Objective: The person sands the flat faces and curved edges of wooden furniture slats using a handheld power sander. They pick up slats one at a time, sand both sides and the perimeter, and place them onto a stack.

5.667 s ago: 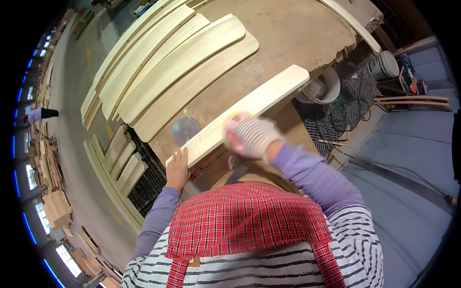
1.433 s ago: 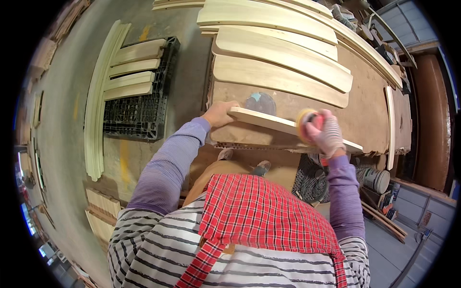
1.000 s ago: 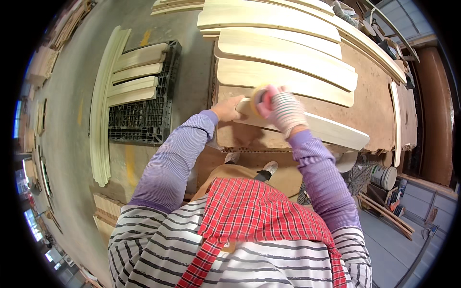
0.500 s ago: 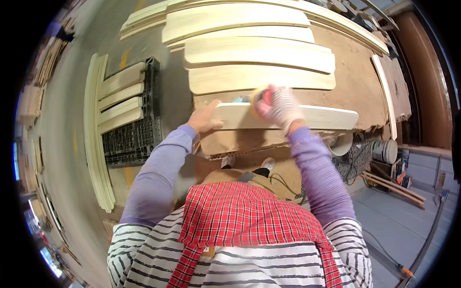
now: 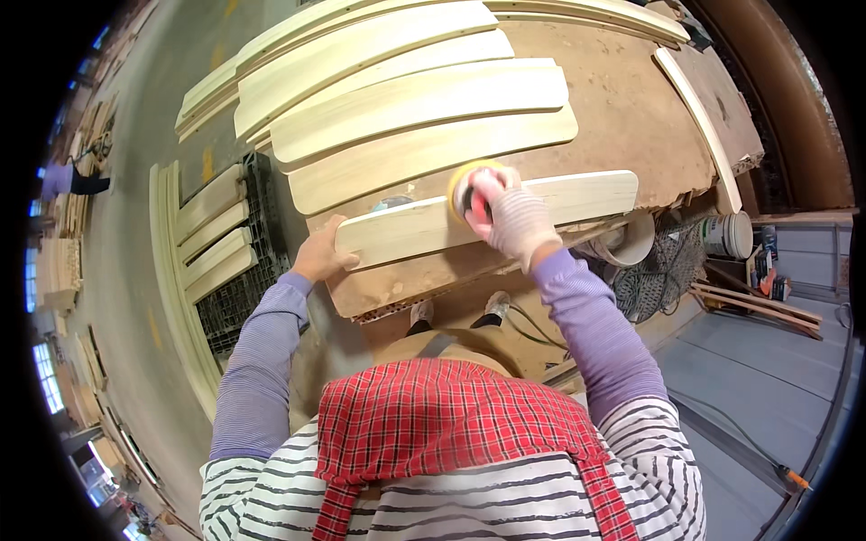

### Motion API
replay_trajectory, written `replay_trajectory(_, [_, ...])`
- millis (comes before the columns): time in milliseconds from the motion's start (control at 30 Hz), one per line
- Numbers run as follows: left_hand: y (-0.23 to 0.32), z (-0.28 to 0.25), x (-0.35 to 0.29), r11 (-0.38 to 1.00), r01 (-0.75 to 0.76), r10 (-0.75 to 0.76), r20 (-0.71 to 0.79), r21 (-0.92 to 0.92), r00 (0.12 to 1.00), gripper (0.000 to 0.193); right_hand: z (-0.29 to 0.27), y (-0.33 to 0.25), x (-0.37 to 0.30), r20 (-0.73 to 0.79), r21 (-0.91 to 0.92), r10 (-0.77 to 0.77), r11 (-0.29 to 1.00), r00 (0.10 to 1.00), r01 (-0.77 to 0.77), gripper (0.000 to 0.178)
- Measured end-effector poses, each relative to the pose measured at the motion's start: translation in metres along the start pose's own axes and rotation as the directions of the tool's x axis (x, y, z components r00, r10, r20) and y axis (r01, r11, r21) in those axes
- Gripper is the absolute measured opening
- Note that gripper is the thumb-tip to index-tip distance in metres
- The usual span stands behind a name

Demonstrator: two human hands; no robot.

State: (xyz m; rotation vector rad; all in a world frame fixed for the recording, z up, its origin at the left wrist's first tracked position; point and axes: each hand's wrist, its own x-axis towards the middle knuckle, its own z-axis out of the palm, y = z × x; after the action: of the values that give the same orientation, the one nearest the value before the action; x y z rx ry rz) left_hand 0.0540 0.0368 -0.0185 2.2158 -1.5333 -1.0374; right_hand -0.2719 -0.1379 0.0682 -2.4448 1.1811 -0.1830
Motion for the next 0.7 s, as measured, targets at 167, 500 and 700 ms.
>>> replay_trajectory(167, [0.000, 0.005, 0.000, 0.995, -0.086, 0.090, -0.088, 0.052, 0.992, 0.065, -0.061, 0.103, 0.016, -0.032, -0.022, 0.385, 0.922, 0.922, -0.386, 0.048])
replay_trajectory(500, [0.020, 0.003, -0.012, 0.978, 0.106, -0.095, -0.068, 0.182, 0.993, 0.067, -0.056, 0.163, -0.012, -0.185, -0.078, -0.213, 0.976, 0.959, 0.201, 0.041])
replay_trajectory(700, [0.036, 0.007, -0.007, 0.960, 0.194, -0.181, -0.085, 0.201, 0.980, 0.074, -0.124, 0.180, 0.040, 0.048, 0.054, 0.428, 0.901, 0.902, -0.430, 0.036])
